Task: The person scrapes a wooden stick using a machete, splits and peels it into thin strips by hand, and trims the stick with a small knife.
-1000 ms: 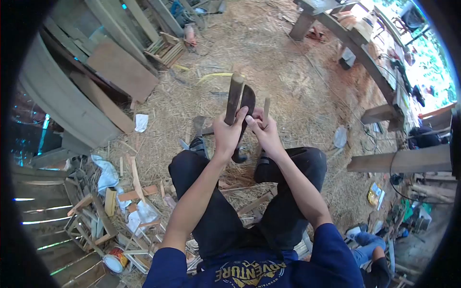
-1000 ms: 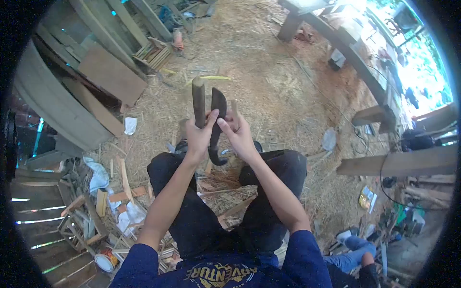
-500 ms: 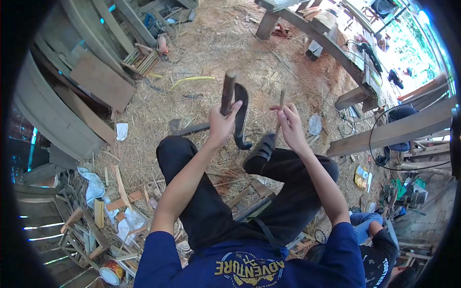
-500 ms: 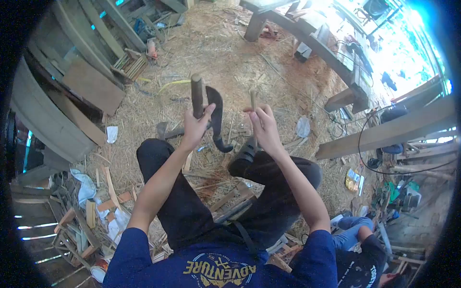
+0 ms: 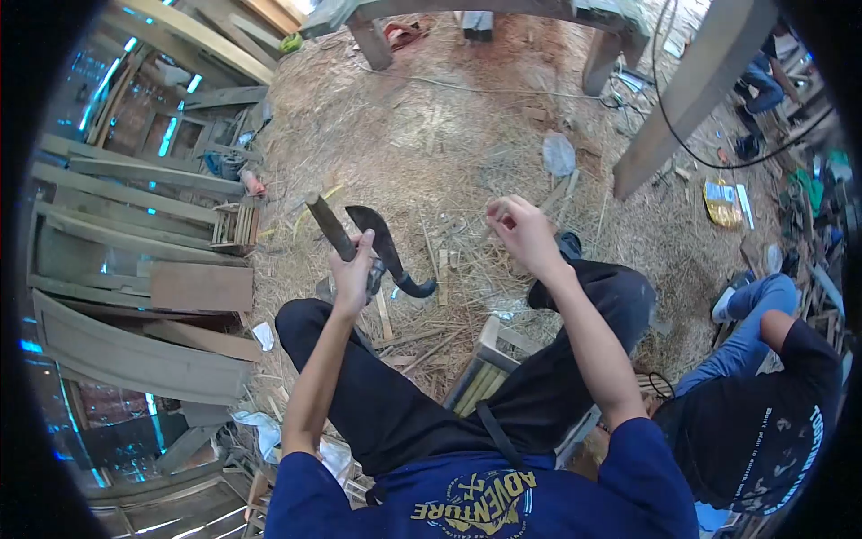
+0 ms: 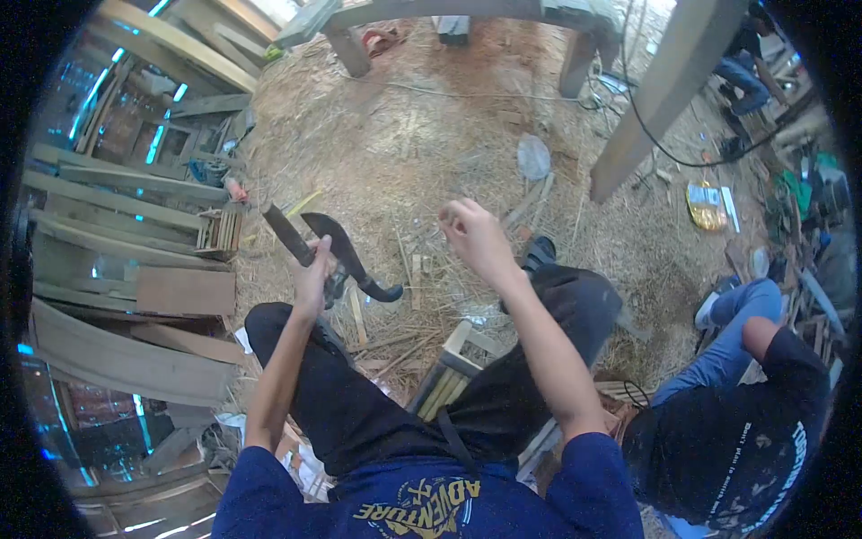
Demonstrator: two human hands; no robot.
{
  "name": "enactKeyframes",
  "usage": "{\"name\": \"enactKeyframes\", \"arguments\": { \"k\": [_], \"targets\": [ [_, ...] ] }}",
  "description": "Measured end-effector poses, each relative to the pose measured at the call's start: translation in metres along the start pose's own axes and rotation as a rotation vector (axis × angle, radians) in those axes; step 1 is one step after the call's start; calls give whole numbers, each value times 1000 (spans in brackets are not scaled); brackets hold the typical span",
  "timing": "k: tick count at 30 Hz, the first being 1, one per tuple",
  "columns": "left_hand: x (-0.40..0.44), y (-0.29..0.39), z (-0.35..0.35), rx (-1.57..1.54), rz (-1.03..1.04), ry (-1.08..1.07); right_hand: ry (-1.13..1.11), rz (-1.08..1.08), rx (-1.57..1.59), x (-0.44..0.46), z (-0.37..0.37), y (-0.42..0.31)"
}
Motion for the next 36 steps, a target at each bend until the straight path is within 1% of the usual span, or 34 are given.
{"name": "enactKeyframes", "arguments": {
  "k": [2, 3, 4, 5, 8, 9, 10, 11, 13, 14, 17, 22, 23, 24, 26, 28, 30, 31, 32, 36],
  "targets": [
    [1, 35, 23, 55, -19, -8, 18, -55, 36, -7, -7, -2],
    [5, 51, 37, 45, 3, -56, 32, -75, 31, -9, -10, 0],
    [11, 56, 42, 114, 22, -84, 40, -101, 26, -9, -9, 1],
    [16, 58, 49, 89, 22, -101, 41, -130, 25, -9, -7, 1],
    [28, 62, 58, -47, 12, -108, 21, -34, -45, 1, -3, 8],
    [32, 58, 58, -21, 36, -114, 7, -20, -19, 3, -1, 8],
    [35, 46, 58, -80, 12, -91, -8, -8, 5, 5, 2, 6],
    [38, 34, 55, -62, 12, -69, -22, 4, 29, 9, 7, 6],
    [46, 10, 48, -61, 45, -34, -67, 20, -86, 15, 21, 8],
    [50, -9, 43, 1, -29, -84, -86, 25, -147, 18, 29, 9],
    [61, -31, 30, 13, -60, 35, -89, 8, -163, 27, 52, 5],
    [76, -24, 4, 79, 35, 139, -146, 59, -172, 45, 102, 4],
    [72, -30, 0, 119, -80, 145, -155, 53, -181, 49, 114, 7],
    [70, -33, -3, 90, -115, 165, -170, 44, -190, 54, 127, 10],
    [70, -35, -5, 12, -134, 161, -204, 36, -178, 66, 152, 15],
    [71, -44, -11, 85, -127, 169, -232, 68, -127, 68, 175, 12],
    [70, -45, -16, 107, -100, 205, -240, 31, -161, 69, 189, 13],
    [66, -55, -17, -4, -250, 190, -232, 2, -157, 69, 196, 17],
    [68, -52, -22, 33, -223, 187, -220, -28, -153, 71, 200, 21],
    [73, -50, -38, 132, -103, 165, -286, 52, -189, 74, 206, 34]
  ]
}}
Point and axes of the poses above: each hand's wrist, its own x-axis towards the middle knuckle, its own z-axis out of the palm, y = z × x, the point moved 7 cm from there along x, towards the middle knuckle, and after that the axes turned 14 degrees about z, right-handed, at the moved point
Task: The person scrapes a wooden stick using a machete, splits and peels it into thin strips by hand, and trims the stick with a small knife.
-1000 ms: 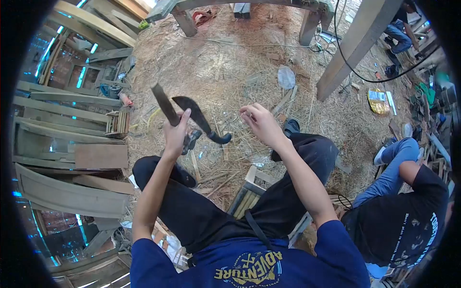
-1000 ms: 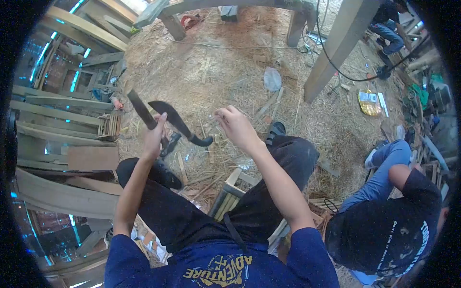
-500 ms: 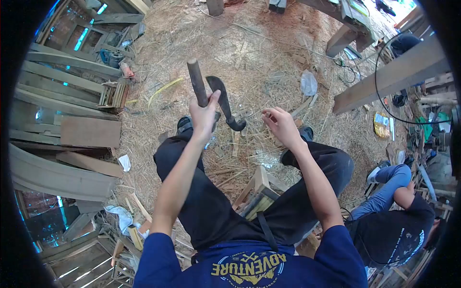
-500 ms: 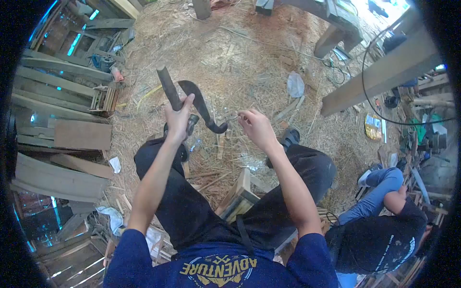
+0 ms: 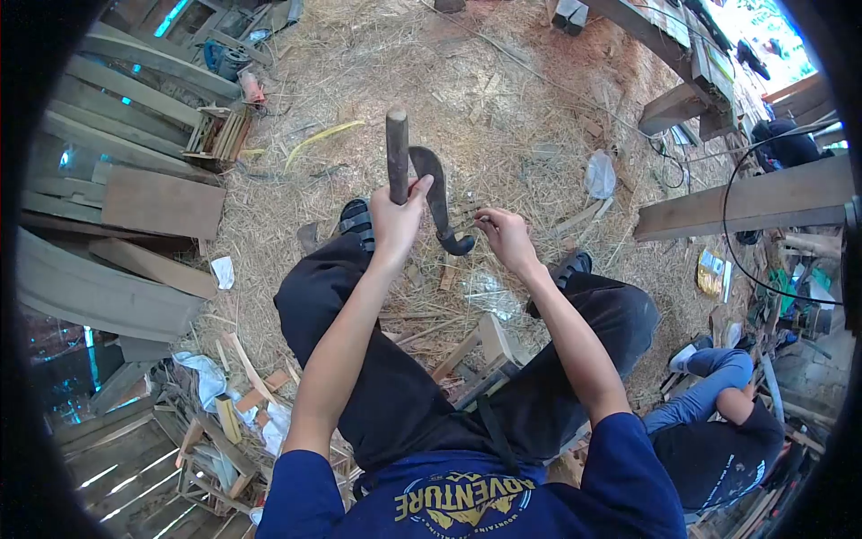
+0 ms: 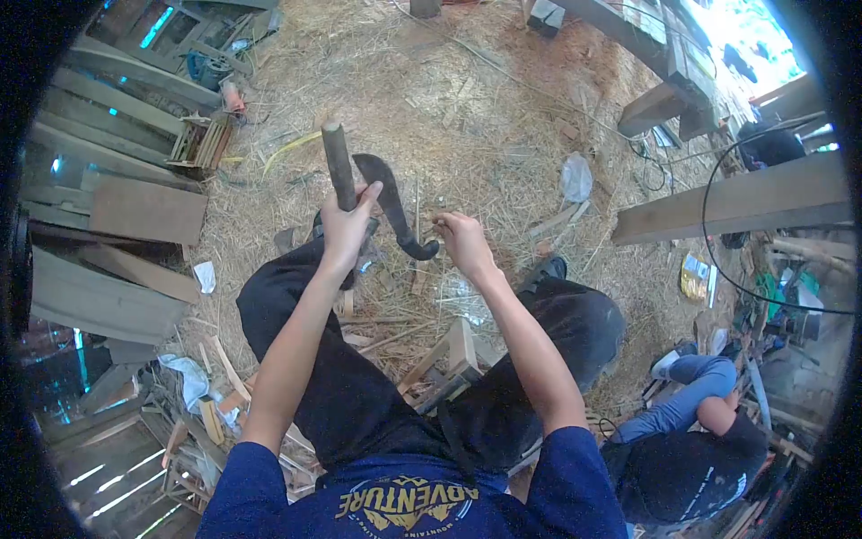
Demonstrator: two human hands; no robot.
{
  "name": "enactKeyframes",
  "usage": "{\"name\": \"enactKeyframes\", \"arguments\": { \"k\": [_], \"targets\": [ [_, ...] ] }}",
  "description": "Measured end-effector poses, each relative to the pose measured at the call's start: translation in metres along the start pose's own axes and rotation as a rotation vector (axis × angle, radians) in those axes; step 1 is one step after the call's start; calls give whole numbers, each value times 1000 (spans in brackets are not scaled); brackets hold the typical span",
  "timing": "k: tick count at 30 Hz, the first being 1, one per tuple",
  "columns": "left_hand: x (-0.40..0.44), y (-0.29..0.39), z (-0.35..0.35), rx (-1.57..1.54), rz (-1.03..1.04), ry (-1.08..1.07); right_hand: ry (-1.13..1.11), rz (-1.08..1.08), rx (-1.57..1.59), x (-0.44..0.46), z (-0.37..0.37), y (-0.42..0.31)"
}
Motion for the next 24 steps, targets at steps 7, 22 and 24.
{"name": "enactKeyframes", "arguments": {
  "k": [7, 22, 24],
  "targets": [
    [-8, -22, -10, 66, -30, -95, 32, 4, -33, 0, 6, 15],
    [-38, -37, 24, 177, 66, -330, 72, -47, 67, -17, 1, -1],
    [-44, -44, 28, 231, 45, -359, 86, -50, 93, -17, -3, 1]
  ]
}}
Point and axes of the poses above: each hand's wrist, its own x-axis towards the middle knuckle, its own z-axis out of the palm, y = z × x, the point moved 7 cm from there along x, towards the middle knuckle, and after that the axes turned 14 degrees about z, right-handed, at the moved point
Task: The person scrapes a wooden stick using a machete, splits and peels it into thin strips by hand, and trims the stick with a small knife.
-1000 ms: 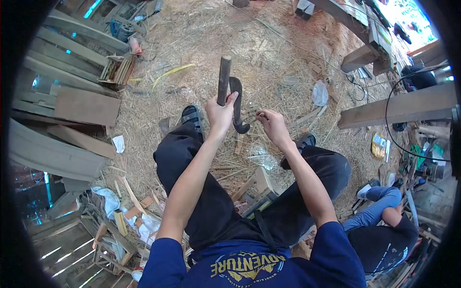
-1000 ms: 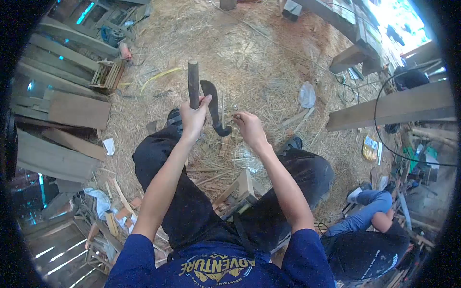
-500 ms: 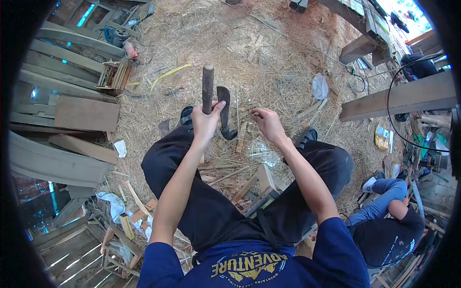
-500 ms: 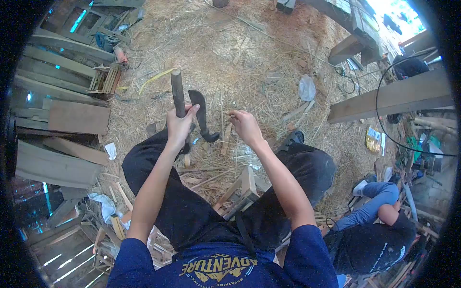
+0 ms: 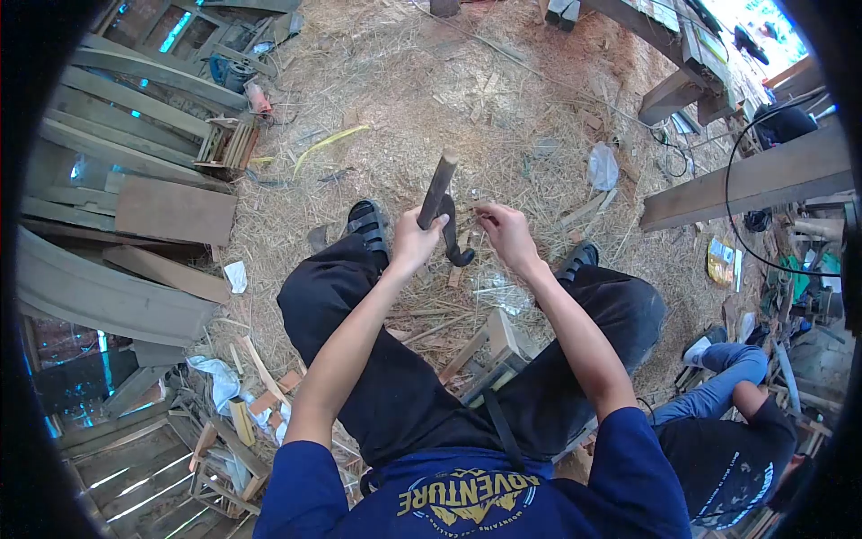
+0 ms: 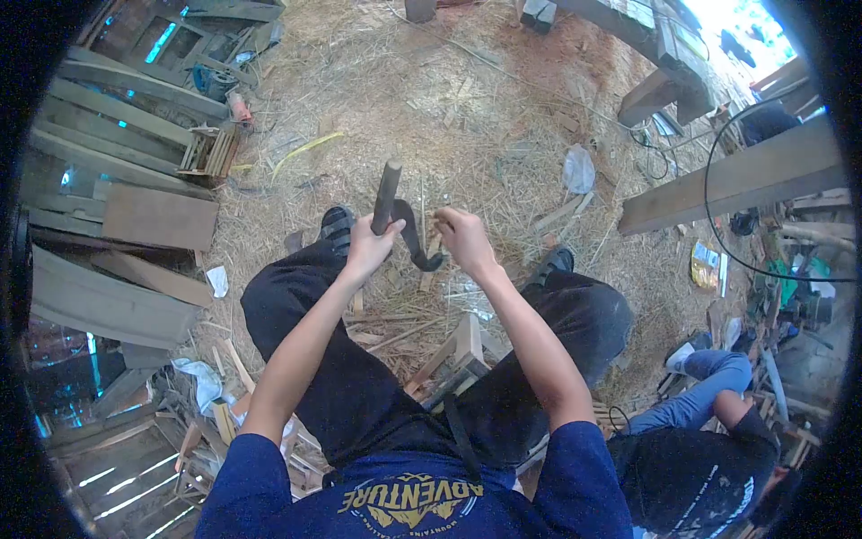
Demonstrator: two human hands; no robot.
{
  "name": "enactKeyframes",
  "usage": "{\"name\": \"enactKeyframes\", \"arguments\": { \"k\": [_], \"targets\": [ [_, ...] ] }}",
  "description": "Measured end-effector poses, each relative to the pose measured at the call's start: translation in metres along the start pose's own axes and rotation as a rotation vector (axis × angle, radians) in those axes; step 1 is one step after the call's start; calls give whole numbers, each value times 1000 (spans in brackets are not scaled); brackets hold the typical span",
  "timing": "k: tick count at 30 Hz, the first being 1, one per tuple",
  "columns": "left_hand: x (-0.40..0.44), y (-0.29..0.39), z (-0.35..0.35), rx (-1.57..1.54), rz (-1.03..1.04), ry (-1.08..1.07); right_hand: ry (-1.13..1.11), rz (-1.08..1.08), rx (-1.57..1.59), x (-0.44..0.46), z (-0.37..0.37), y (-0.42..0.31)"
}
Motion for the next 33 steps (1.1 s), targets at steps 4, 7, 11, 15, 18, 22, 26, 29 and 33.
{"name": "enactKeyframes", "arguments": {
  "k": [4, 7, 11, 15, 18, 22, 26, 29, 33],
  "targets": [
    [-8, 1, 8, -24, -5, -78, 99, -18, -1, -2, -9, -7],
    [-13, -4, 13, -73, -65, -95, 115, -10, -55, -5, -10, -10],
    [-14, -6, 22, -106, -44, -155, -31, 123, 76, 1, 1, 3],
    [-13, 7, 30, -117, 0, -194, -86, 265, 160, 0, 1, 0],
    [-15, 15, 32, -129, 29, -223, -167, 308, 290, 2, 6, 13],
    [-13, 11, 34, -179, 37, -186, -286, 291, 458, 7, 22, 33],
    [-14, 18, 35, -159, 68, -181, -417, 297, 472, -3, 20, 14],
    [-14, 13, 39, -205, 36, -181, -453, 285, 551, -2, 22, 18],
    [-14, 3, 42, -224, -22, -184, -451, 307, 439, -3, 20, 18]
  ]
}}
Point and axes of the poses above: each hand's wrist, its own x-axis towards the middle knuckle, its own z-axis out of the palm, y = z × x, the point moved 7 cm from there along x, towards the middle knuckle, and after that the axes turned 14 degrees about z, right-handed, at the moved point
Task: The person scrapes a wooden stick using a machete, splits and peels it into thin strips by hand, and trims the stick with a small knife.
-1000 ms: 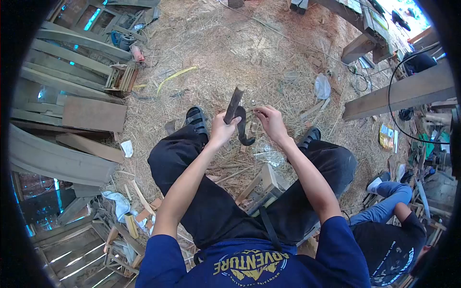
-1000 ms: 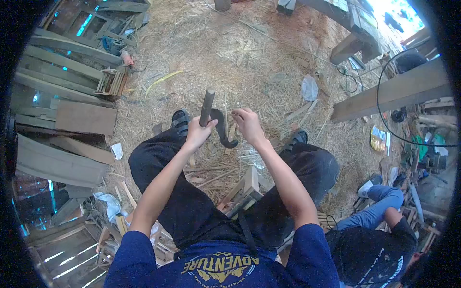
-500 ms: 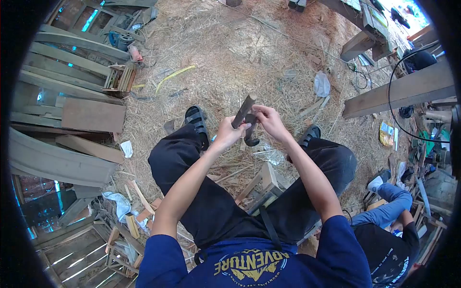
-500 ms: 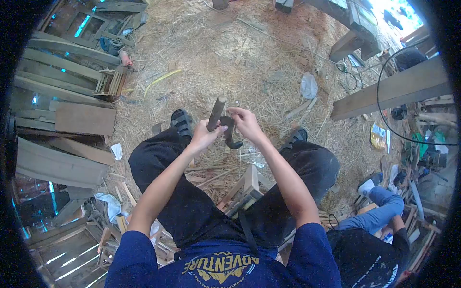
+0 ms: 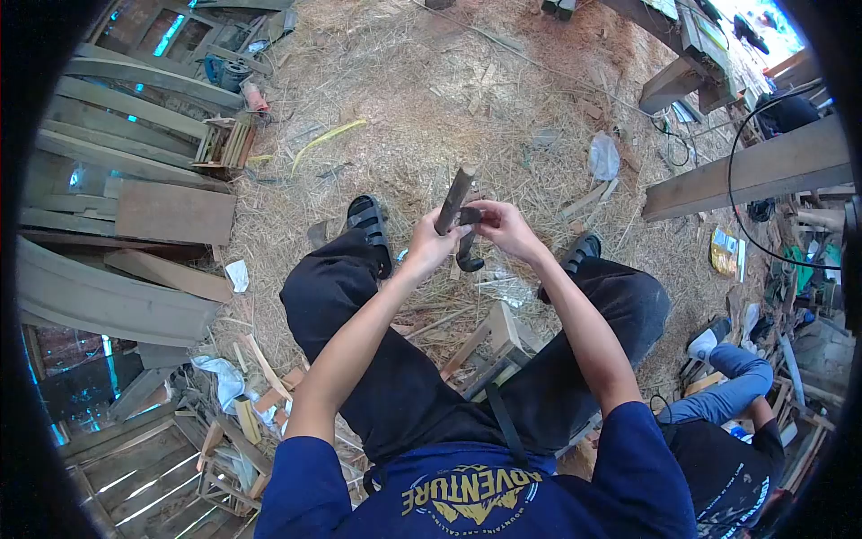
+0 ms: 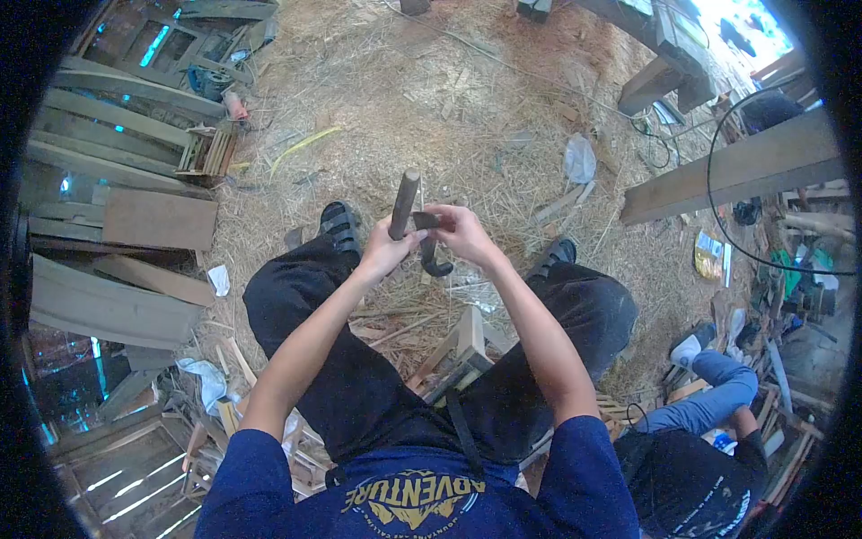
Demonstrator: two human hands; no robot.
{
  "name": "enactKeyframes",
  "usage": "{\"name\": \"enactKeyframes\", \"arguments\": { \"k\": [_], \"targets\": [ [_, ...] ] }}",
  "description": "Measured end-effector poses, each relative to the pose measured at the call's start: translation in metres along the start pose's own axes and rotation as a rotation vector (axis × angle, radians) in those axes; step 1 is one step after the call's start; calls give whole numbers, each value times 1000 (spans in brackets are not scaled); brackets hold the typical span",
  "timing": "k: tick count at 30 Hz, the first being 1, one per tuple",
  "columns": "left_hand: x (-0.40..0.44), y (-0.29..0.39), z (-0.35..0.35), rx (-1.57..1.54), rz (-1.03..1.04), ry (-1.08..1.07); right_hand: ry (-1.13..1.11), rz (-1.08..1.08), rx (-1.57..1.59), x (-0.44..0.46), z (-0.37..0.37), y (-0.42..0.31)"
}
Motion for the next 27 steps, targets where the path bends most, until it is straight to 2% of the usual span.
{"name": "enactKeyframes", "arguments": {
  "k": [2, 5, 11, 14, 17, 20, 27],
  "targets": [
    [-1, 1, 1, 19, -48, -33, -8, 21, -18, -7, 3, -11],
    [0, -1, 5, -52, 47, 2, -13, -33, -12, 1, 0, 4],
    [-7, 3, 7, -70, -130, -63, 77, -15, -7, 1, -9, 10],
    [-5, -26, 10, -118, -178, -118, 49, -21, -106, 5, -8, 16],
    [-4, -36, 13, -222, -83, 22, 46, 19, -105, 2, -8, 13],
    [-3, -64, 18, -226, -244, -79, 38, 11, -30, 1, -8, 15],
    [-7, -53, 18, -319, -282, 78, -28, 4, -36, 2, -4, 17]
  ]
}}
Point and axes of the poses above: each hand's wrist, its own x-axis towards the middle knuckle, its own z-axis out of the palm, y = z × x, the point moved 7 cm from there along x, towards the middle knuckle, and after that the axes turned 14 degrees about z, right-handed, at the moved point
